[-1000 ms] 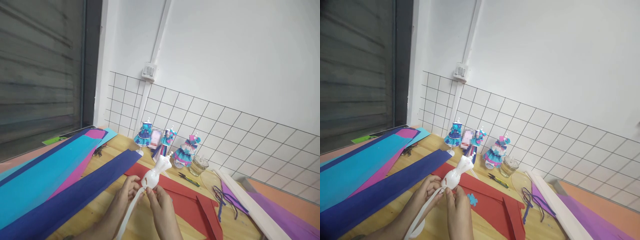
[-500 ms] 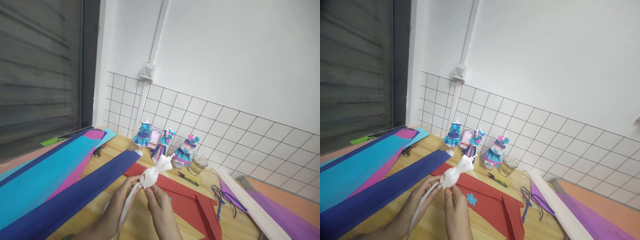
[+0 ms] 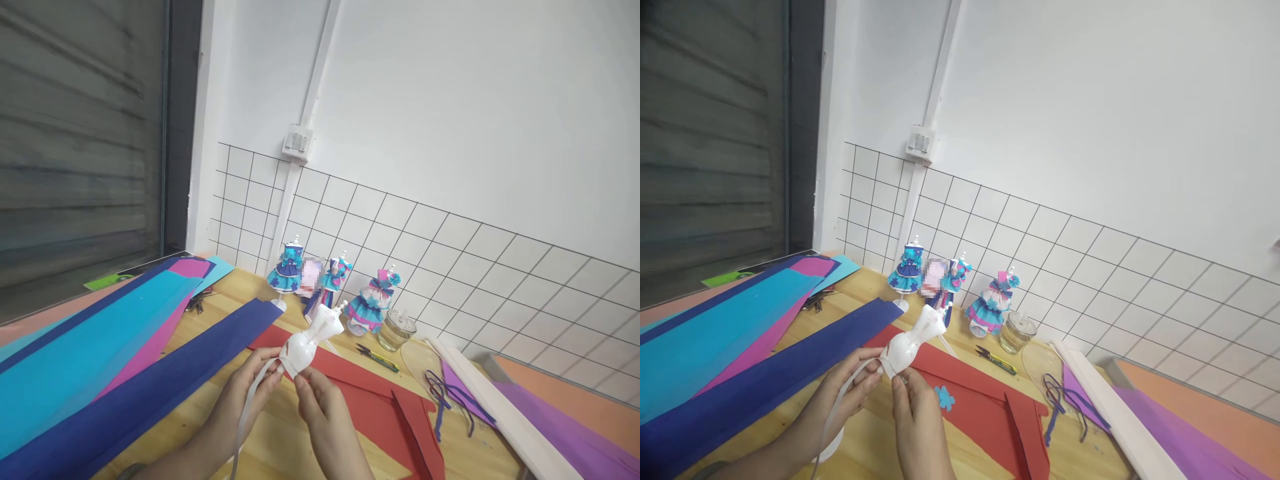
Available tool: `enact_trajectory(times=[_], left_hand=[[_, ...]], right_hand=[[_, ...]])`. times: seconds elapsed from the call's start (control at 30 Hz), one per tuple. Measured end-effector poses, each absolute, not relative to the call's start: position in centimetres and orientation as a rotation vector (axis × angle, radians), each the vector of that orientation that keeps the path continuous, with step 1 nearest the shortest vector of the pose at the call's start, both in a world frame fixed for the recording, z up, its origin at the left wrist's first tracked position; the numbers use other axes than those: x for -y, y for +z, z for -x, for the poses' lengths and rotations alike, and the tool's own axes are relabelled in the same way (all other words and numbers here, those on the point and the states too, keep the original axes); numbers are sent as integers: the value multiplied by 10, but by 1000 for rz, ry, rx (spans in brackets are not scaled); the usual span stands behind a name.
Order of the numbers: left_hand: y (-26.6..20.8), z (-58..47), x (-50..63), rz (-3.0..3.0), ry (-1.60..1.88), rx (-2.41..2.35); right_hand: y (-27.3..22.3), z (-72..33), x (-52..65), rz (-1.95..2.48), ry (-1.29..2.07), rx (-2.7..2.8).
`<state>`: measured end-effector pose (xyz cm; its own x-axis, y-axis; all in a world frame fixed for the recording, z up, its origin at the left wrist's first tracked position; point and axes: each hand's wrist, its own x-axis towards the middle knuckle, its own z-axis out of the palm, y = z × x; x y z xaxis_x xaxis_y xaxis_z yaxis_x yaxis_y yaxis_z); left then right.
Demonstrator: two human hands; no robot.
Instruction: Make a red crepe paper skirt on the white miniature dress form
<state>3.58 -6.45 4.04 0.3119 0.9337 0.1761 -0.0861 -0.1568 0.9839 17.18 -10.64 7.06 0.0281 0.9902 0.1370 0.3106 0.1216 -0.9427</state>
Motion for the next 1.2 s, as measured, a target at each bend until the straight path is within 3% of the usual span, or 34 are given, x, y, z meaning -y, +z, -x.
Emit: enact_trajectory(times=[0.67,1.2], left_hand=[[40,-38,62,-1327,1074,-797],[31,-38,54,-1133,1013,-607]], right_hand=[[77,-174,108,1257,1119,1443],[76,-172,109,1309,904,1500]])
